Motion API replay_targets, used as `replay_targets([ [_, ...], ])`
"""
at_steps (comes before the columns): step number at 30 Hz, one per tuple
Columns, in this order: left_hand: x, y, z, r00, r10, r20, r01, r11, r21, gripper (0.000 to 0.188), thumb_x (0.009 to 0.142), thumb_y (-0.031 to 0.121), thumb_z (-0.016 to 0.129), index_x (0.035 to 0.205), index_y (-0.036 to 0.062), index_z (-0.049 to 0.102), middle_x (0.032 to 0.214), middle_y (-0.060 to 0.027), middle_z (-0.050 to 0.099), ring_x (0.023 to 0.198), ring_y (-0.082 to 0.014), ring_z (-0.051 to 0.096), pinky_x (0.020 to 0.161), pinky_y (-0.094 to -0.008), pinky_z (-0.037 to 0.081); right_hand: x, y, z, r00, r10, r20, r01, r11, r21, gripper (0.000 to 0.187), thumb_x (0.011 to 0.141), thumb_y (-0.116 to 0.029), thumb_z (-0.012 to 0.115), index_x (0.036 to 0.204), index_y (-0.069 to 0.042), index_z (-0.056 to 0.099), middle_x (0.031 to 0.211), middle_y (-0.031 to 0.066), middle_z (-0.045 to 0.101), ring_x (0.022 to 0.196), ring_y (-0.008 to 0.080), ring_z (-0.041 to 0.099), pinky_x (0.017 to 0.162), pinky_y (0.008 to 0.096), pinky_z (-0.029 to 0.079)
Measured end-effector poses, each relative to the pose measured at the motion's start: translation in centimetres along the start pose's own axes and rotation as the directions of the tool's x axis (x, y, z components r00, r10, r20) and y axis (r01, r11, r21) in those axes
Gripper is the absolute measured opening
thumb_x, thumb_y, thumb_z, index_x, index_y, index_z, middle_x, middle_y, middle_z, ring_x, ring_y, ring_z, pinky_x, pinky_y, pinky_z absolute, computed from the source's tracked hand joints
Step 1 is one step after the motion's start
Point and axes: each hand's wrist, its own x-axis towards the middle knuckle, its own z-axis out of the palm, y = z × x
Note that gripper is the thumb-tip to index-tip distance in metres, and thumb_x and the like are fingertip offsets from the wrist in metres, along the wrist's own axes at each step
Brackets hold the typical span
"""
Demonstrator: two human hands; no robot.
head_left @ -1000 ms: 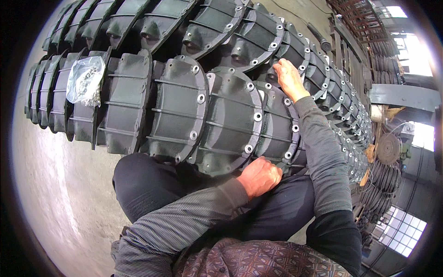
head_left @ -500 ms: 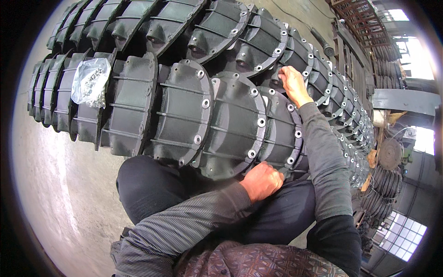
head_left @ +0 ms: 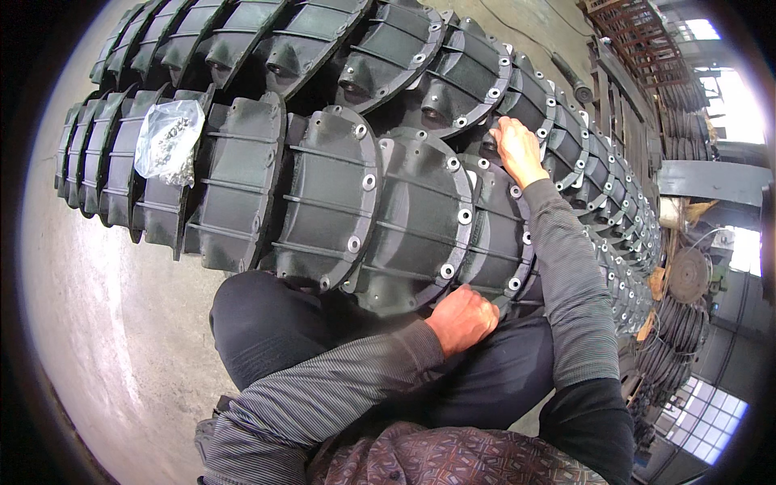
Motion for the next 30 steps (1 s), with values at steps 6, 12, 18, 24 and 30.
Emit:
replay_targets([
  [6, -0.1, 0.0, 0.2, 0.997, 0.032, -0.072, -0.031, 0.999, 0.018, 0.014, 0.09, 0.02, 0.06, 0.079, 0.0113, 0.063, 0.07, -0.0037, 0.067, 0.068, -0.0225, 0.069, 0.069, -0.0385, 0.051, -0.6, -0.1, 0.0, 0.999, 0.035, 0.031, -0.036, 0.999, 0.036, 0.014, 0.097, -0.012, 0.068, 0.1, 0.0, 0.062, 0.095, 0.0214, 0.064, 0.091, 0.0453, 0.067, 0.079, 0.0523, 0.054],
  [12, 0.0, 0.2, -0.4, 1.0, 0.022, -0.021, -0.021, 0.998, 0.055, 0.014, 0.089, 0.02, 0.06, 0.079, 0.0126, 0.064, 0.071, -0.0032, 0.069, 0.069, -0.0219, 0.07, 0.069, -0.0386, 0.051, -0.4, 0.9, -0.9, 0.998, -0.051, 0.046, 0.042, 0.981, 0.19, 0.01, 0.094, -0.007, 0.069, 0.097, 0.002, 0.065, 0.095, 0.0195, 0.065, 0.09, 0.0423, 0.067, 0.079, 0.0466, 0.053],
  [18, -0.2, 0.3, -1.0, 0.998, 0.031, -0.051, -0.022, 0.987, 0.159, 0.013, 0.089, 0.02, 0.06, 0.078, 0.013, 0.064, 0.07, -0.0031, 0.069, 0.069, -0.0219, 0.07, 0.069, -0.0387, 0.051, -0.2, 0.2, -0.7, 0.995, 0.096, -0.024, -0.089, 0.974, 0.206, 0.017, 0.093, -0.013, 0.074, 0.093, 0.003, 0.069, 0.09, 0.0215, 0.07, 0.087, 0.0406, 0.069, 0.079, 0.0465, 0.053],
  [24, 0.0, 0.3, -0.9, 0.999, 0.004, -0.033, 0.001, 0.99, 0.142, 0.014, 0.089, 0.021, 0.06, 0.077, 0.0134, 0.064, 0.07, -0.0028, 0.068, 0.068, -0.0218, 0.069, 0.068, -0.0386, 0.05, 0.1, -0.3, -0.8, 0.963, 0.247, 0.112, -0.261, 0.954, 0.145, 0.022, 0.092, -0.018, 0.075, 0.094, 0.002, 0.067, 0.095, 0.0242, 0.071, 0.095, 0.0461, 0.069, 0.083, 0.053, 0.054],
  [30, 0.1, 0.2, -0.6, 1.0, -0.011, -0.025, 0.012, 1.0, 0.013, 0.016, 0.09, 0.021, 0.06, 0.077, 0.0135, 0.064, 0.071, -0.0034, 0.069, 0.07, -0.0223, 0.07, 0.071, -0.0396, 0.05, -0.2, -0.1, -0.6, 0.999, 0.032, 0.039, -0.035, 0.995, 0.098, 0.016, 0.093, -0.013, 0.072, 0.094, 0.001, 0.063, 0.094, 0.0228, 0.067, 0.093, 0.046, 0.068, 0.081, 0.0543, 0.053],
])
